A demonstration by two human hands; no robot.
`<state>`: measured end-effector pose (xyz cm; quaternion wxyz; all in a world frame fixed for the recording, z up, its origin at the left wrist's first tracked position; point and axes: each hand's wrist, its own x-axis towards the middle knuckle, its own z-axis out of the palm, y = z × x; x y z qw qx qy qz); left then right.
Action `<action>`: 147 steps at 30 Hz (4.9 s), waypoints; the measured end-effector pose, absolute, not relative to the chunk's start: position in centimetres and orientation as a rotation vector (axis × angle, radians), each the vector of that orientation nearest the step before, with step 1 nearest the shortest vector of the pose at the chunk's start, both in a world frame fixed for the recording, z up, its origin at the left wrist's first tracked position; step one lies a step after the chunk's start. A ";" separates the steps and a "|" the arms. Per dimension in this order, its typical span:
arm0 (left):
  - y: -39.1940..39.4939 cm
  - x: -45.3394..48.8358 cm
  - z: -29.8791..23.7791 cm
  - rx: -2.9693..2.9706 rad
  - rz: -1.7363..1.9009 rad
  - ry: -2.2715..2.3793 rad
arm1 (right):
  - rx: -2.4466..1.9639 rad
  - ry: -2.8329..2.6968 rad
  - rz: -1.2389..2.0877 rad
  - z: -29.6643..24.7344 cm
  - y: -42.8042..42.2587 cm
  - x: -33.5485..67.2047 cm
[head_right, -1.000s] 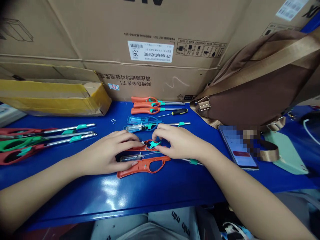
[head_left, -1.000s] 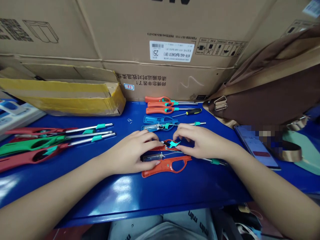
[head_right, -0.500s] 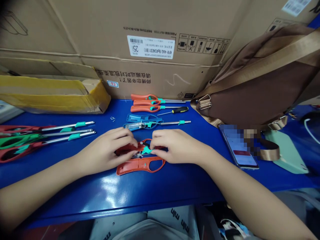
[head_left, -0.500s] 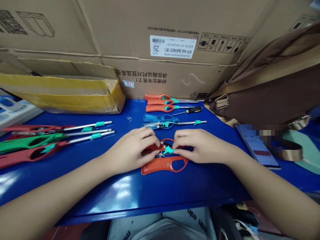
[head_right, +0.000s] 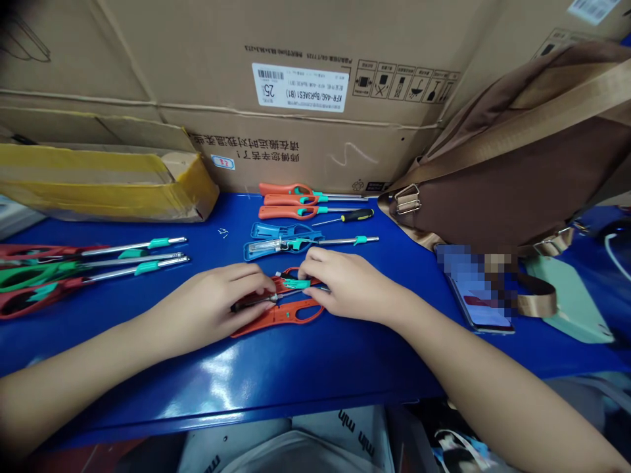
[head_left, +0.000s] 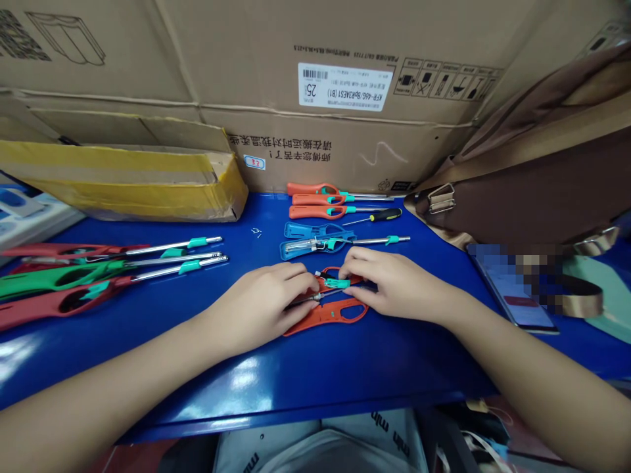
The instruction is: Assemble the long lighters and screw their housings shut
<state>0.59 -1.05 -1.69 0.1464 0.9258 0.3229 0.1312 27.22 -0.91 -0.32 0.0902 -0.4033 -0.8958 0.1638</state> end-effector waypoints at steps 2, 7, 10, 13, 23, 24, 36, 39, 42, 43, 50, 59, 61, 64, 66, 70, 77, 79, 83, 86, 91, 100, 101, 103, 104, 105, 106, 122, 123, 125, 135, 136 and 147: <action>-1.1 0.6 -1.7 2.685 0.392 0.932 | -1.211 -2.639 0.479 -0.4 -0.7 27.3; -1.1 0.7 -1.6 2.734 0.439 0.957 | -1.250 -2.586 0.510 -0.4 -0.6 27.3; -1.1 0.6 -1.6 2.763 0.446 0.967 | -1.255 -2.637 0.455 0.0 -0.7 27.4; -1.1 0.5 -1.5 2.771 0.446 0.969 | -1.233 -2.703 0.392 0.3 -0.7 27.6; -1.2 0.5 -1.6 2.764 0.400 0.913 | -1.160 -2.671 0.406 0.3 -0.6 27.8; -1.2 0.5 -1.6 2.751 0.377 0.929 | -1.146 -2.682 0.422 0.4 -0.7 27.8; -1.4 0.8 -1.5 2.700 0.473 0.892 | -1.060 -2.642 0.400 1.2 -1.3 27.8; -1.5 0.9 -1.5 2.664 0.500 0.820 | -0.955 -2.638 0.277 0.6 -1.3 27.3; -1.6 1.0 -1.6 2.622 0.517 0.743 | -0.821 -2.699 0.208 -0.1 -1.2 26.9; -1.6 1.0 -1.6 2.615 0.523 0.728 | -0.790 -2.714 0.197 -0.3 -1.2 26.9; -1.4 1.1 -1.1 2.596 0.501 0.672 | -0.660 -2.774 0.301 0.1 -1.3 26.9; -1.5 0.8 -0.1 2.545 0.482 0.657 | -0.643 -2.830 0.368 1.1 -1.6 27.1; -1.2 0.5 -0.1 2.545 0.501 0.691 | -0.677 -2.828 0.362 1.2 -1.4 27.4; -0.7 0.3 -0.3 2.514 0.504 0.766 | -0.765 -2.797 0.391 1.1 -1.1 27.9; -0.4 0.2 -0.6 2.503 0.476 0.795 | -0.837 -2.802 0.370 1.0 -1.0 28.0; -0.2 0.2 -1.5 2.568 0.458 0.808 | -0.941 -2.774 0.314 1.0 -1.2 27.8; 0.2 0.1 -2.1 2.636 0.515 0.879 | -1.194 -2.775 0.149 0.2 -0.7 27.7; 0.2 0.1 -2.1 2.645 0.542 0.873 | -1.186 -2.801 0.129 0.0 -0.5 27.7; 0.2 0.1 -2.1 2.686 0.547 0.849 | -1.108 -2.767 0.156 -0.1 -0.4 27.7; 0.2 0.1 -2.3 2.688 0.519 0.852 | -1.060 -2.728 0.192 0.1 -0.5 27.8; 0.3 0.0 -2.3 2.669 0.497 0.883 | -1.037 -2.730 0.297 0.4 -0.5 28.0; 0.0 0.2 -1.7 2.719 0.524 0.895 | -1.018 -2.731 0.450 1.1 -0.2 28.8; -0.1 0.2 -1.5 2.725 0.531 0.891 | -1.011 -2.724 0.433 1.2 -0.1 29.0; -0.5 0.3 -1.3 2.740 0.532 0.870 | -0.992 -2.725 0.407 1.4 -0.1 29.2; -0.7 0.3 -1.2 2.751 0.530 0.856 | -0.987 -2.734 0.405 1.4 -0.2 29.2; -0.8 0.3 -1.1 2.765 0.521 0.843 | -0.984 -2.749 0.411 1.4 -0.2 29.2; -0.9 0.4 -1.1 2.781 0.507 0.827 | -0.982 -2.768 0.420 1.3 -0.3 29.1; -1.1 0.4 -0.6 2.820 0.418 0.710 | -1.188 -2.787 0.251 1.8 -0.1 29.8; -1.0 0.3 -0.5 2.806 0.446 0.740 | -1.236 -2.798 0.253 1.9 0.0 30.0; -0.6 0.2 -0.6 2.801 0.488 0.803 | -1.333 -2.801 0.322 2.1 0.1 30.6; 1.0 -0.2 -1.5 2.871 0.390 0.929 | -1.390 -2.817 0.620 2.3 -0.4 31.1; 1.0 -0.2 -1.4 2.887 0.385 0.940 | -1.378 -2.804 0.622 2.3 -0.5 30.9; -0.4 0.1 -0.7 2.902 0.507 0.833 | -1.262 -2.747 0.631 2.6 -1.1 30.1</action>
